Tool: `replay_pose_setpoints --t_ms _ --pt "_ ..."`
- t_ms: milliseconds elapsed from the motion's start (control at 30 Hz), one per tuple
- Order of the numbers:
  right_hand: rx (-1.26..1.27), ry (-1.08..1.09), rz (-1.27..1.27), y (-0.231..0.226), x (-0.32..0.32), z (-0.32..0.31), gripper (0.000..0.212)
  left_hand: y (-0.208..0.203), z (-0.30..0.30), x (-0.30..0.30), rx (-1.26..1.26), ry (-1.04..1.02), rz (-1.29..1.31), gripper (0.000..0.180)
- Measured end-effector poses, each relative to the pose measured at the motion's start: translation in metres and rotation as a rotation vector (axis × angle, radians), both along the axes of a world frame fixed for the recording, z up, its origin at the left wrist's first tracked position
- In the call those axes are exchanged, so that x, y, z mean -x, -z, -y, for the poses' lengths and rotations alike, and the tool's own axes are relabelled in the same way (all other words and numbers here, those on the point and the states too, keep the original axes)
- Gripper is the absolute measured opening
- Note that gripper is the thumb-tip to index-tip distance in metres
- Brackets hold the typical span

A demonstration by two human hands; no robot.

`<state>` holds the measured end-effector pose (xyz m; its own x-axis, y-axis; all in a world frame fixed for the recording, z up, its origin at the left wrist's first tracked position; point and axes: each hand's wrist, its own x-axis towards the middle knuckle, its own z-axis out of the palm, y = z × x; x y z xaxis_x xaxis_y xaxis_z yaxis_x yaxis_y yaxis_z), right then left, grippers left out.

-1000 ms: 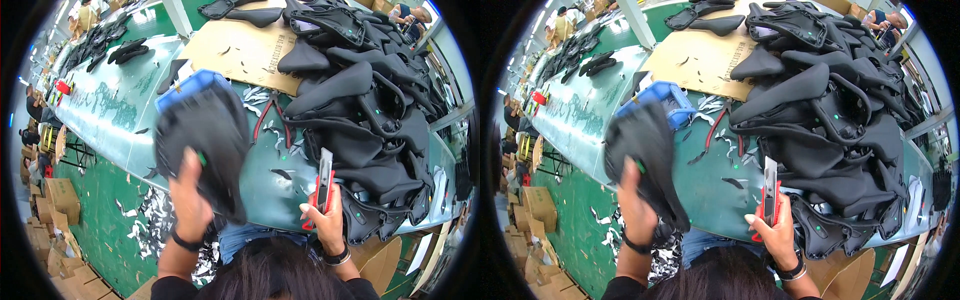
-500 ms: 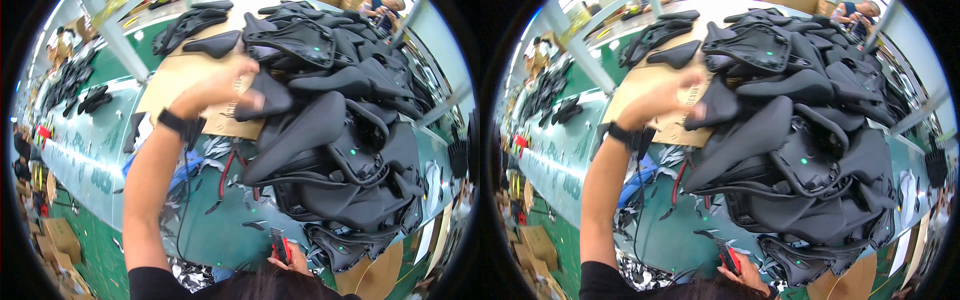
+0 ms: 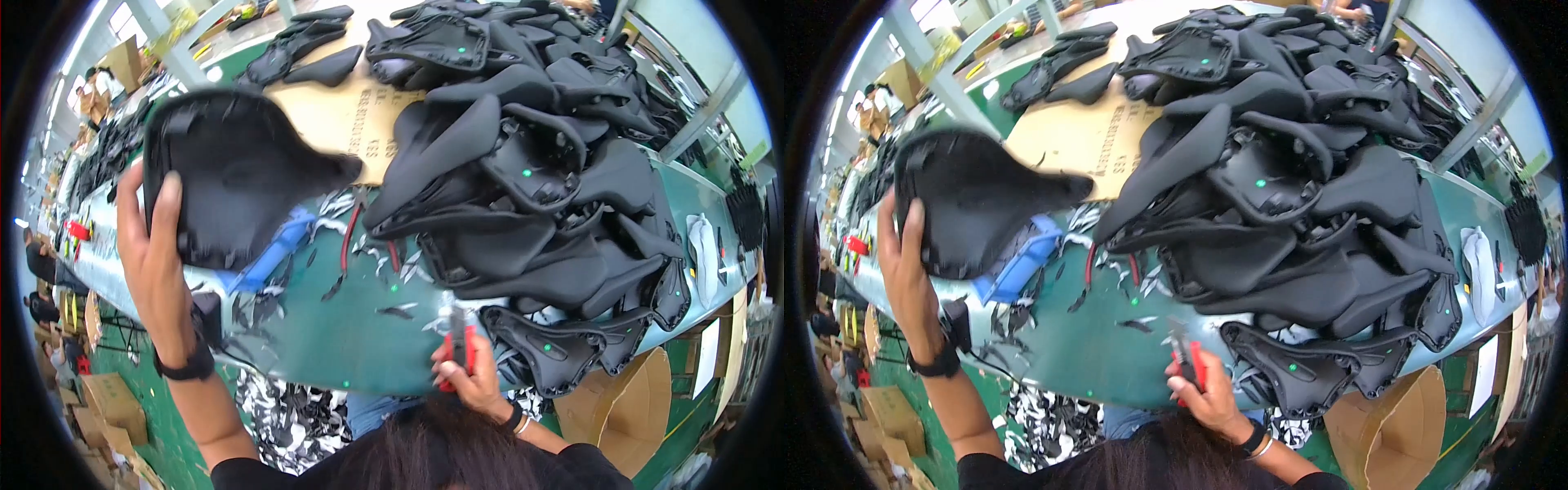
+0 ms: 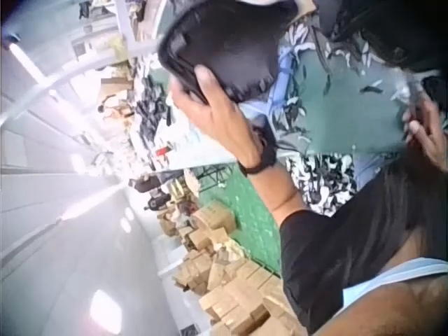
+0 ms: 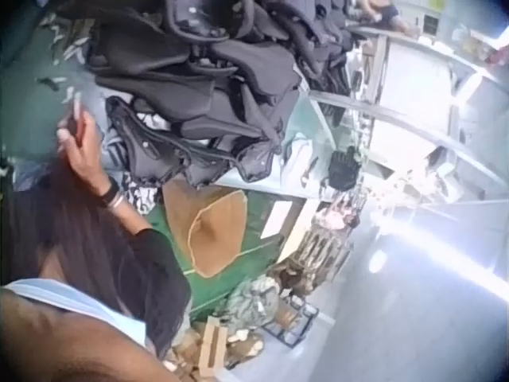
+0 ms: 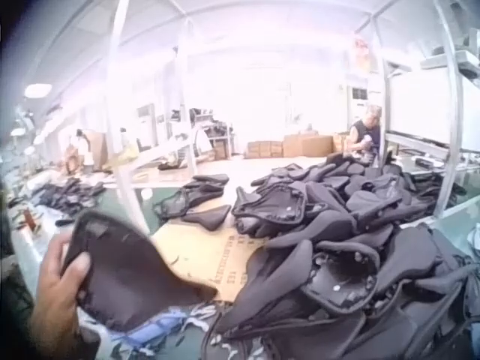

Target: The person trims excess fabric from bicycle seats using a utility knife, discarding the fabric scraps into a cardboard box.

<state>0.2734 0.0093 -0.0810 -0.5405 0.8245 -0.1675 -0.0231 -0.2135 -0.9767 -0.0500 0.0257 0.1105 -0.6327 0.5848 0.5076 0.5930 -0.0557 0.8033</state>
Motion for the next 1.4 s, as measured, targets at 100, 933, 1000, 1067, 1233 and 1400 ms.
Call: replay_pose_setpoints --t_ms 100,933,1000,1067,1233,1400 --pt "-0.136 0.143 -0.028 -0.016 -0.001 0.000 0.046 0.065 0.056 -0.014 0.081 -0.314 0.049 0.041" --pt "-0.934 -0.483 0.956 -0.073 0.036 -0.020 0.054 0.180 0.104 -0.053 0.517 0.574 -0.298 0.061" --pt "-0.955 -0.519 1.000 -0.066 0.037 -0.022 0.052 0.174 0.101 -0.053 0.536 0.583 -0.289 0.059" --pt "-0.946 -0.579 1.078 -0.064 0.028 -0.014 0.053 0.171 0.099 -0.054 0.525 0.569 -0.263 0.059" --pt "-0.815 -0.593 1.158 -0.074 -0.009 0.012 0.055 0.171 0.100 -0.056 0.510 0.548 -0.232 0.058" --pt "-0.770 -0.535 0.899 -0.092 -0.024 -0.007 0.057 0.185 0.100 -0.052 0.472 0.635 -0.194 0.056"
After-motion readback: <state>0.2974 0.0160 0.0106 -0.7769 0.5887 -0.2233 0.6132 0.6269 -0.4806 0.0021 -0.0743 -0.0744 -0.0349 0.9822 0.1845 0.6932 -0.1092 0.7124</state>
